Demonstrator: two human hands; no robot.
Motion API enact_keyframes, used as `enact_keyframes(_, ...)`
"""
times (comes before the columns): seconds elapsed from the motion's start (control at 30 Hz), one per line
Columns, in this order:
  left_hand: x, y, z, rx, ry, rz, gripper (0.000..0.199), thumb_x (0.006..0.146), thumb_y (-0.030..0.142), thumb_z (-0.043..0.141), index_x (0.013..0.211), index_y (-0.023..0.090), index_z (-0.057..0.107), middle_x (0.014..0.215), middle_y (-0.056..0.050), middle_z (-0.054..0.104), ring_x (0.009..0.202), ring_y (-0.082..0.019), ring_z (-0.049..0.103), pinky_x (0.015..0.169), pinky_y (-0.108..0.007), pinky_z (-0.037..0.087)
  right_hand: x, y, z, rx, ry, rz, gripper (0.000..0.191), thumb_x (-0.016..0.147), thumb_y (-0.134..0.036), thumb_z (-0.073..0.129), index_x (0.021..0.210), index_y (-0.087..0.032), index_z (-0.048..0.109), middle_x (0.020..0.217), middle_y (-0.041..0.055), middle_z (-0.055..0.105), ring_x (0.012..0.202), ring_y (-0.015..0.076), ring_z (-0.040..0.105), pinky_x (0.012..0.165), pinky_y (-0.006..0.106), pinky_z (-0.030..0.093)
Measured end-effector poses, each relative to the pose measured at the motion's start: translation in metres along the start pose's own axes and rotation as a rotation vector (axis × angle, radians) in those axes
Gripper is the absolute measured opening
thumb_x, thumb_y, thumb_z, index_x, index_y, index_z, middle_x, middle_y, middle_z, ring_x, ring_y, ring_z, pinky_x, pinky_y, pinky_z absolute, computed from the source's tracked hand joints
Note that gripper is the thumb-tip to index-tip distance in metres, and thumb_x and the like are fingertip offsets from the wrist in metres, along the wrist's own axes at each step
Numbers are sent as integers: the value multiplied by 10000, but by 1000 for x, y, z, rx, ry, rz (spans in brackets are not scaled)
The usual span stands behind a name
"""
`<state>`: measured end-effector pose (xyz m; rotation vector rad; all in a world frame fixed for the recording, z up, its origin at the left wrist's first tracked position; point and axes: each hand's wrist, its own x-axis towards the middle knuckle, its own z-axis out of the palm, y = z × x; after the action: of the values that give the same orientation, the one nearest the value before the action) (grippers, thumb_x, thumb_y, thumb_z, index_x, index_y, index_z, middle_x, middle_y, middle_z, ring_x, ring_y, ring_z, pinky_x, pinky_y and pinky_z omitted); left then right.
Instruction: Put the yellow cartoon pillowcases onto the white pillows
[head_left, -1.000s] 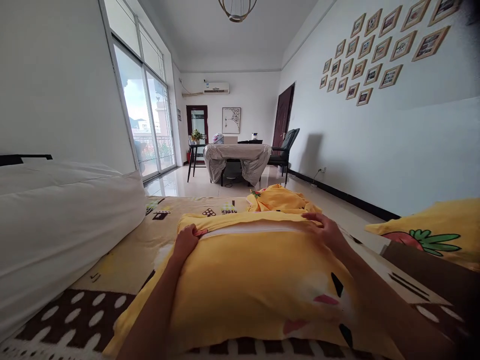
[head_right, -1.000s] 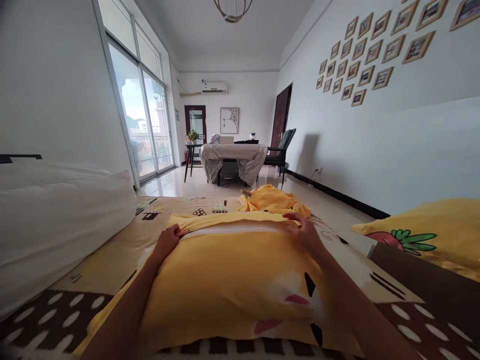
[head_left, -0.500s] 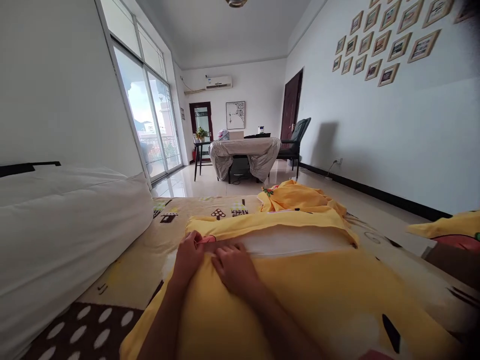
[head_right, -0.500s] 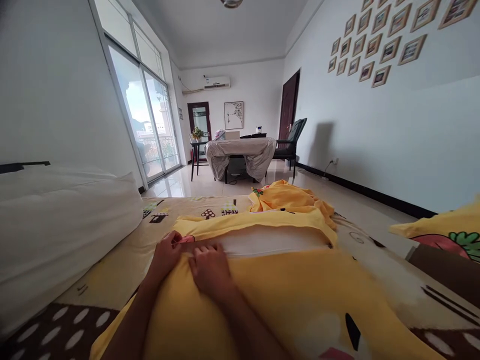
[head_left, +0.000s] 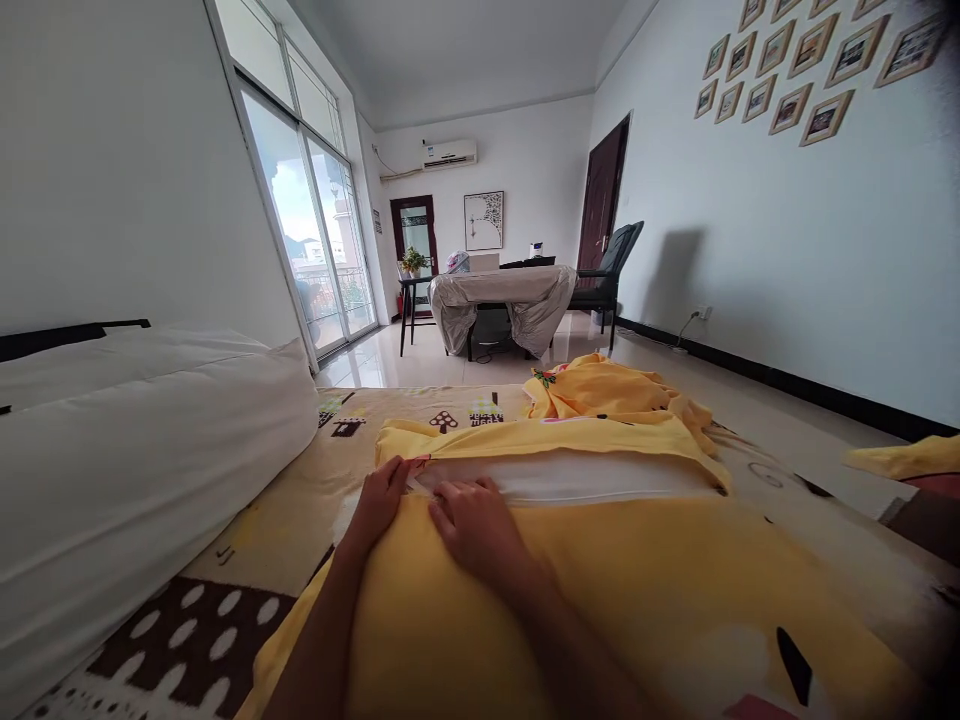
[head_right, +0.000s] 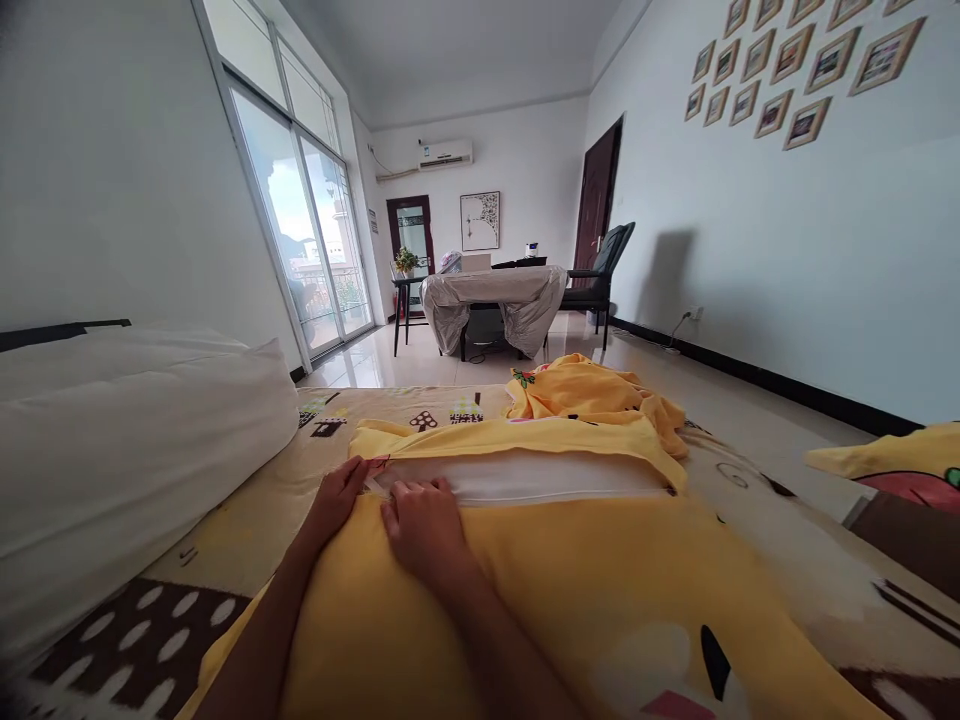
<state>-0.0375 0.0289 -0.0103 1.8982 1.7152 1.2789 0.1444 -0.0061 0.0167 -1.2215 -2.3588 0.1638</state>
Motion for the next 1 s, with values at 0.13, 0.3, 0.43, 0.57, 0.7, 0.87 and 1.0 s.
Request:
enact_keyframes(0.13,-4,11,-3,-67,48,9,368,862,489,336,674,196,455,578,39,439,567,-121,415,547,-240,331,-4,-2,-6,-13,18,-21,261,922,-300,382,919,-180,614,923,75,689,893,193,602,811,323,296)
enact_keyframes(0.3,-21,49,-15,-153,75,49,371,893,485,266,707,210,432,631,11,451,618,-143,440,591,-250,376,-13,-7,-23,54,71,-43,232,918,-312,411,923,-195,610,966,67,675,936,208,578,820,336,318)
enact_keyframes(0.43,-39,81,-20,-286,114,114,332,890,435,282,707,206,437,624,9,418,599,-142,416,569,-257,358,-25,-14,-45,210,141,-101,174,907,-265,443,909,-201,606,978,50,666,951,198,569,856,337,351)
enact_keyframes(0.57,-57,104,-21,-331,161,149,225,835,345,342,728,201,478,646,2,474,619,-146,457,586,-254,382,-40,-25,-61,438,190,-164,201,900,-259,477,1054,-213,597,1081,41,648,1031,193,548,919,335,374)
enact_keyframes(0.7,-74,120,-22,-312,180,124,152,791,303,379,783,209,498,684,-3,528,657,-160,504,606,-257,415,-49,-32,-67,613,273,-164,185,903,-274,477,1019,-232,616,1035,18,669,985,168,578,894,309,421)
enact_keyframes(0.87,-84,130,-21,-410,196,94,88,755,255,432,782,217,507,679,8,531,650,-157,523,593,-253,433,-51,-34,-61,696,323,-120,141,870,-273,524,931,-243,648,829,-10,682,762,127,610,711,231,468)
enact_keyframes(1.0,-85,131,-19,-484,185,113,89,756,252,429,774,208,504,644,15,518,599,-144,504,558,-252,423,-49,-34,-58,634,333,-111,130,845,-236,541,910,-232,654,694,-20,638,633,109,563,624,209,437)
